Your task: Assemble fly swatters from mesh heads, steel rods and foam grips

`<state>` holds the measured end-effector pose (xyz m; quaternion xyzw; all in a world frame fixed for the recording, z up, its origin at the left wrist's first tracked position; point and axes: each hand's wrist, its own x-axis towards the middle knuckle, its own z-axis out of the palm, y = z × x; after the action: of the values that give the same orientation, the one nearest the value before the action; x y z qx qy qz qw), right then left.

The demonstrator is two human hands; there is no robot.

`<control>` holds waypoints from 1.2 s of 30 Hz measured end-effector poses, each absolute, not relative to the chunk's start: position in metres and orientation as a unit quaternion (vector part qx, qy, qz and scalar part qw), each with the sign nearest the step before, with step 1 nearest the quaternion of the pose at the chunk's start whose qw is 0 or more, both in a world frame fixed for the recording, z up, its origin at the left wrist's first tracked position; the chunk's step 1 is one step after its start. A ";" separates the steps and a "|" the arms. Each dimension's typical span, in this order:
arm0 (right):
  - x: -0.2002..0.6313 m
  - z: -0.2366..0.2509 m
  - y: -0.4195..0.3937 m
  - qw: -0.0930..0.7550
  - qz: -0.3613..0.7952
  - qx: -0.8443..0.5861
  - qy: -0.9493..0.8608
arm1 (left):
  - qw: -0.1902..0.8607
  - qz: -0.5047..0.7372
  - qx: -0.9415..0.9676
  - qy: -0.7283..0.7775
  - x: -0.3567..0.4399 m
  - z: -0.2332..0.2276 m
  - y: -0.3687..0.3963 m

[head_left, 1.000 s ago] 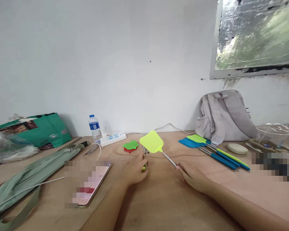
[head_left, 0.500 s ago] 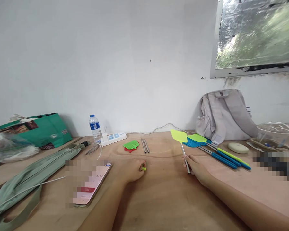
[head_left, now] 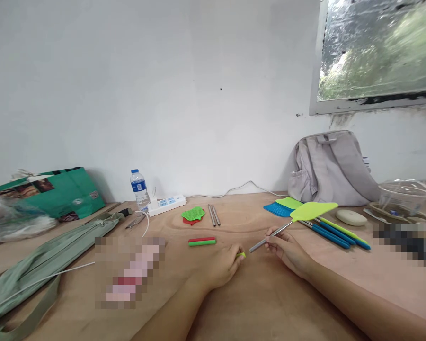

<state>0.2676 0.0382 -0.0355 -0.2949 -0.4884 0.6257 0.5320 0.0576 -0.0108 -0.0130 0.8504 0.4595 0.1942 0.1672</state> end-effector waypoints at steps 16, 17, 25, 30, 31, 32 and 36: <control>0.269 -0.029 0.034 0.473 0.691 -0.239 -0.492 | 0.197 0.337 0.791 0.471 0.059 -0.013 -0.003; 0.269 -0.030 0.034 0.472 0.694 -0.236 -0.490 | 0.188 0.340 0.784 0.485 0.059 -0.013 -0.003; 0.262 -0.029 0.026 0.435 0.731 -0.219 -0.478 | 0.162 0.350 0.782 0.490 0.063 -0.012 -0.009; 0.247 -0.036 0.022 0.349 0.743 -0.233 -0.521 | 0.187 0.341 0.772 0.502 0.079 -0.017 -0.019; 0.245 -0.037 0.022 0.344 0.740 -0.248 -0.522 | 0.188 0.345 0.770 0.503 0.083 -0.016 -0.021; 0.243 -0.039 0.022 0.342 0.736 -0.262 -0.522 | 0.185 0.351 0.769 0.501 0.085 -0.016 -0.023; 0.243 -0.042 0.016 0.328 0.734 -0.283 -0.523 | 0.166 0.386 0.781 0.463 0.091 -0.015 -0.028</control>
<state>0.2435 0.0164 -0.0420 -0.2830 -0.5234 0.7336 0.3284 0.0907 -0.0283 -0.0148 0.7808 0.4629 0.3856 0.1656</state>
